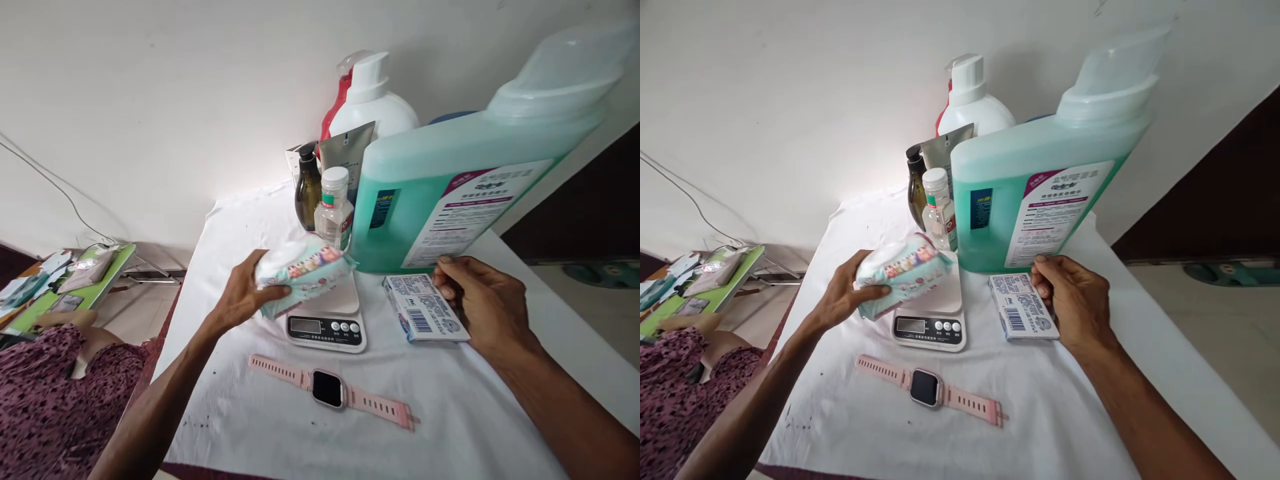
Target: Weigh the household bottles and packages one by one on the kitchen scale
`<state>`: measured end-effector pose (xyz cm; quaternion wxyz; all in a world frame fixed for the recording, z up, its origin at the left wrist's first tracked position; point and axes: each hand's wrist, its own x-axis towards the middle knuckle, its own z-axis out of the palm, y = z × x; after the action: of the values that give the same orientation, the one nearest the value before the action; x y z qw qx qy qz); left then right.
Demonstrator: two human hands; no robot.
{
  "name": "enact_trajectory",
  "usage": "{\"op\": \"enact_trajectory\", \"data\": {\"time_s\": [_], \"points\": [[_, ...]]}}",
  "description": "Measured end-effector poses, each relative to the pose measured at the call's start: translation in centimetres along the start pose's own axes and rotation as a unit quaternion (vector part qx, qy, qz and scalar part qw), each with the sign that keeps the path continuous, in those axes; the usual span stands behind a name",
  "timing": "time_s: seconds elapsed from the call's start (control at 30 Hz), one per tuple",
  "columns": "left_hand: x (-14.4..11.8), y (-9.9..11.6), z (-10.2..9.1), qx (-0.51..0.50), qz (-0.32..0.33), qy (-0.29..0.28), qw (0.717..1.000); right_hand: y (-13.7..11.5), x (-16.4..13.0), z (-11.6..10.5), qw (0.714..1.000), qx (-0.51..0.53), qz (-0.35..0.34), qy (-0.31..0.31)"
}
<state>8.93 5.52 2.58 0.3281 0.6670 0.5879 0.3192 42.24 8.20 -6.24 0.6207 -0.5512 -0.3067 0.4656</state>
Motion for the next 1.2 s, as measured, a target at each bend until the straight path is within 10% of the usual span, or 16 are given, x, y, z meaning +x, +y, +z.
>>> {"op": "enact_trajectory", "data": {"time_s": [0.33,0.8,1.2], "points": [[2.9,-0.5,0.9,0.047,0.141,-0.124,0.981,-0.1,0.1,-0.1,1.000,0.004,0.005,-0.020],[6.8,-6.4,4.0,-0.300,-0.052,-0.082,0.949,0.2,0.0,-0.1,0.999,0.012,-0.004,-0.036],[6.3,-7.6,4.3,-0.242,-0.015,-0.034,0.970,-1.3,-0.4,-0.2,0.996,-0.046,-0.074,-0.013]]}}
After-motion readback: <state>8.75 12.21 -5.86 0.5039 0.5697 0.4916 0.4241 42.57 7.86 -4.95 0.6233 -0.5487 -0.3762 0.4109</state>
